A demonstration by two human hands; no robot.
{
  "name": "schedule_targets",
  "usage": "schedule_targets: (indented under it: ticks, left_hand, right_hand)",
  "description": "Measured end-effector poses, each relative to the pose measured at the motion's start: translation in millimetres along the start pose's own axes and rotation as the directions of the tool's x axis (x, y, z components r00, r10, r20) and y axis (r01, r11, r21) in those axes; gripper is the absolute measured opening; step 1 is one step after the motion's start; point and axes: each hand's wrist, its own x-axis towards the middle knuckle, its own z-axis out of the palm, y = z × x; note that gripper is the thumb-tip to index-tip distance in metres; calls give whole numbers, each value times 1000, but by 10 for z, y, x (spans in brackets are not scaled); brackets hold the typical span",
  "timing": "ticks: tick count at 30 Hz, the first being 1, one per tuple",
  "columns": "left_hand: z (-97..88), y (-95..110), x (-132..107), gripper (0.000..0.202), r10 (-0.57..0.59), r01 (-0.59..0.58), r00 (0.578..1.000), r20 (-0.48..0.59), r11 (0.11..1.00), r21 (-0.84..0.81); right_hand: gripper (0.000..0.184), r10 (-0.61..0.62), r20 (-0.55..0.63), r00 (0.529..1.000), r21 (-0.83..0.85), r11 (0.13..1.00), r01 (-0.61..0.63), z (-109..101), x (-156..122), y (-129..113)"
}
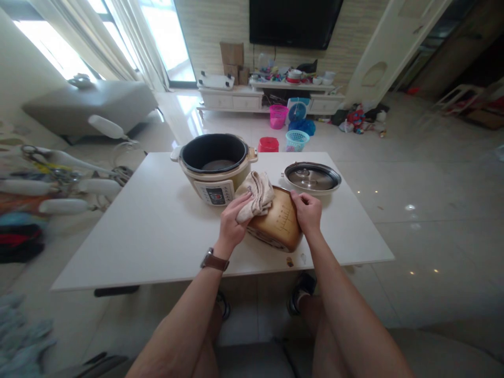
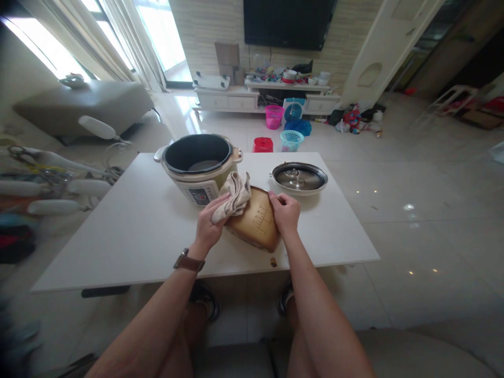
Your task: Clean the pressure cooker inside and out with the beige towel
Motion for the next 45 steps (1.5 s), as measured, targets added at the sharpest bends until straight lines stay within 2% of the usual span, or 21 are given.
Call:
schedule_targets:
  ticks: [4,6,8,14,17,20,25,29,34,40,42,45]
  left_hand:
    - [-99,103,-3,45,208,-220,972,108,969,116]
    - [-150,151,-3,47,250,-270,958,141,951,153]
    - [-181,172,-3,45,247,-267,960,136,951,156]
    - [-195,67,-22,40,108,-108,994,9,994,5]
    - [-206,5,-46,40,30,-32,999,-24,996,-83]
    - [-194,-45,-51,40,-103,89,991,-87,985,-150]
    - [-104,-134,2,40,-310,261,919,-243,941,-214]
    - [-65,-173,63,34,-368,312,883,-291,924,-220]
    - [-76,-203,90,38,-426,342,851,-307,893,-292]
    - [-54,-275,86,41,-558,438,737,-380,824,-360]
    - [-30,-297,81,42,-564,445,728,-389,821,-357]
    - [4,-315,66,42,-539,434,737,-408,840,-326]
  right_hand:
    - [58,4,24,1000,40,999,-5,119,-46,42]
    - [59,-1,32,1000,71,997,-1,179,-70,64]
    - [60,-3,37,999,86,996,0,224,-86,81]
    - [59,53,28,998,148,987,-57,270,-91,126]
    - [60,40,13,999,158,987,-41,267,-88,149]
    - [60,39,7,999,155,987,-39,264,-91,163]
    - [61,55,-16,998,156,986,-52,295,-100,168]
    - [63,51,-28,998,146,988,-46,324,-107,151]
    - [65,64,-20,998,104,993,-62,311,-116,143]
    - [66,68,-13,998,101,993,-67,296,-122,152]
    - [66,65,-13,998,111,992,-63,293,-125,146]
    - [65,64,-15,998,119,991,-62,290,-126,140]
